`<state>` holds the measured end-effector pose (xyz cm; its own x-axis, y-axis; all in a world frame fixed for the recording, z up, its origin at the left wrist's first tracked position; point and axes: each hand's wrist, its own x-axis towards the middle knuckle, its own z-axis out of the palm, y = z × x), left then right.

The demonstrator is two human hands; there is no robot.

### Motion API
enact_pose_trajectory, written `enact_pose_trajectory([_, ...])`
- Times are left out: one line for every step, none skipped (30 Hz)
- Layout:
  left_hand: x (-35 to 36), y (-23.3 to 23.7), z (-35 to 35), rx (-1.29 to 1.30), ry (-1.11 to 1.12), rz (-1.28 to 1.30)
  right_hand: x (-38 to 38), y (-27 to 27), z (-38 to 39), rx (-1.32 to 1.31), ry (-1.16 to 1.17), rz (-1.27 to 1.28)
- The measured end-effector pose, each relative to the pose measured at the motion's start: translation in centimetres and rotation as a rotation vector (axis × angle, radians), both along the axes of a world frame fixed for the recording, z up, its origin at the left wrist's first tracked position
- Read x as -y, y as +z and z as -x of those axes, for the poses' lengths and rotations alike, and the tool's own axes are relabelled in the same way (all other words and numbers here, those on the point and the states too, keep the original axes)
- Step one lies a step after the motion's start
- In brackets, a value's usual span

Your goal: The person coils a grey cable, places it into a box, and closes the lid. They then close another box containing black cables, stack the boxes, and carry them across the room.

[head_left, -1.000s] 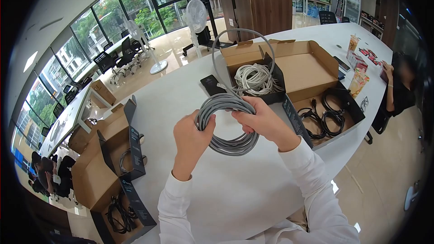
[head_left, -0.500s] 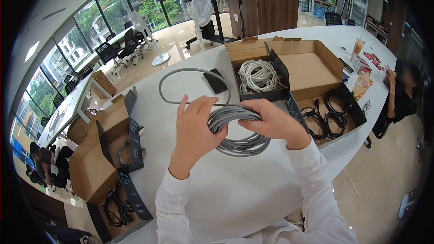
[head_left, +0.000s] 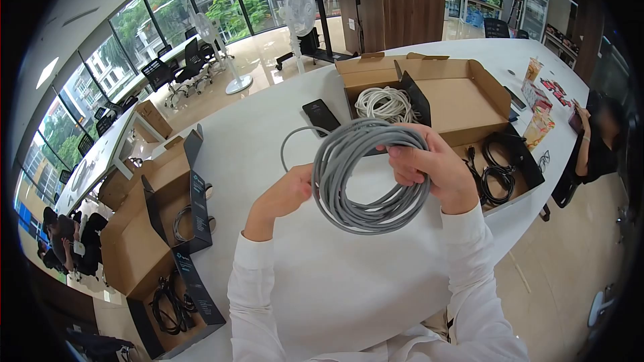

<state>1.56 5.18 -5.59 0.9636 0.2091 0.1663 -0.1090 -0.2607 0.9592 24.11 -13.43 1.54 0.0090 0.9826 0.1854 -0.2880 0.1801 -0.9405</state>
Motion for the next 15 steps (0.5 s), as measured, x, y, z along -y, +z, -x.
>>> enact_pose_trajectory([0.3,0.1,-0.3,0.035,-0.018,0.002,-0.2,-0.3,-0.1,-0.029,0.004,-0.014])
enact_pose_trajectory([0.7,0.3,-0.6,0.071,-0.035,0.004,-0.5,-0.7,-0.2,-0.059,0.009,-0.029])
enact_pose_trajectory([1.0,0.5,-0.8,0.105,-0.052,0.007,-0.7,-0.9,-0.2,-0.089,0.014,-0.043])
enact_pose_trajectory([1.2,0.1,-0.8,0.111,-0.049,0.032,-0.8,-0.9,0.0,-0.084,-0.011,-0.046])
enact_pose_trajectory([1.4,-0.3,-0.8,0.118,-0.047,0.056,-0.9,-0.8,0.2,-0.078,-0.037,-0.051])
enact_pose_trajectory([1.6,-0.7,-0.9,0.126,-0.045,0.08,-0.9,-0.7,0.4,-0.071,-0.064,-0.055])
enact_pose_trajectory([2.0,-0.8,-1.0,0.145,-0.019,0.11,-1.0,-0.7,0.7,-0.021,-0.13,-0.065])
enact_pose_trajectory([2.5,-0.7,-1.1,0.164,0.007,0.14,-1.2,-0.8,0.9,0.03,-0.198,-0.075])
enact_pose_trajectory([2.8,-0.5,-1.3,0.182,0.032,0.169,-1.3,-0.9,1.0,0.082,-0.265,-0.084])
enact_pose_trajectory([2.8,-0.3,-1.4,0.159,0.068,0.144,-1.3,-1.0,0.8,0.067,-0.263,-0.08])
enact_pose_trajectory([2.9,0.0,-1.5,0.135,0.104,0.119,-1.5,-1.0,0.6,0.052,-0.26,-0.076])
enact_pose_trajectory([2.9,0.2,-1.5,0.112,0.141,0.094,-1.5,-1.0,0.4,0.037,-0.256,-0.072])
enact_pose_trajectory([3.0,0.5,-1.6,0.111,0.167,0.121,-1.5,-1.0,0.3,0.043,-0.252,-0.064])
enact_pose_trajectory([3.2,0.8,-1.6,0.11,0.194,0.149,-1.5,-1.0,0.2,0.049,-0.247,-0.056])
enact_pose_trajectory([3.3,1.0,-1.6,0.108,0.221,0.177,-1.5,-1.0,0.2,0.055,-0.241,-0.048])
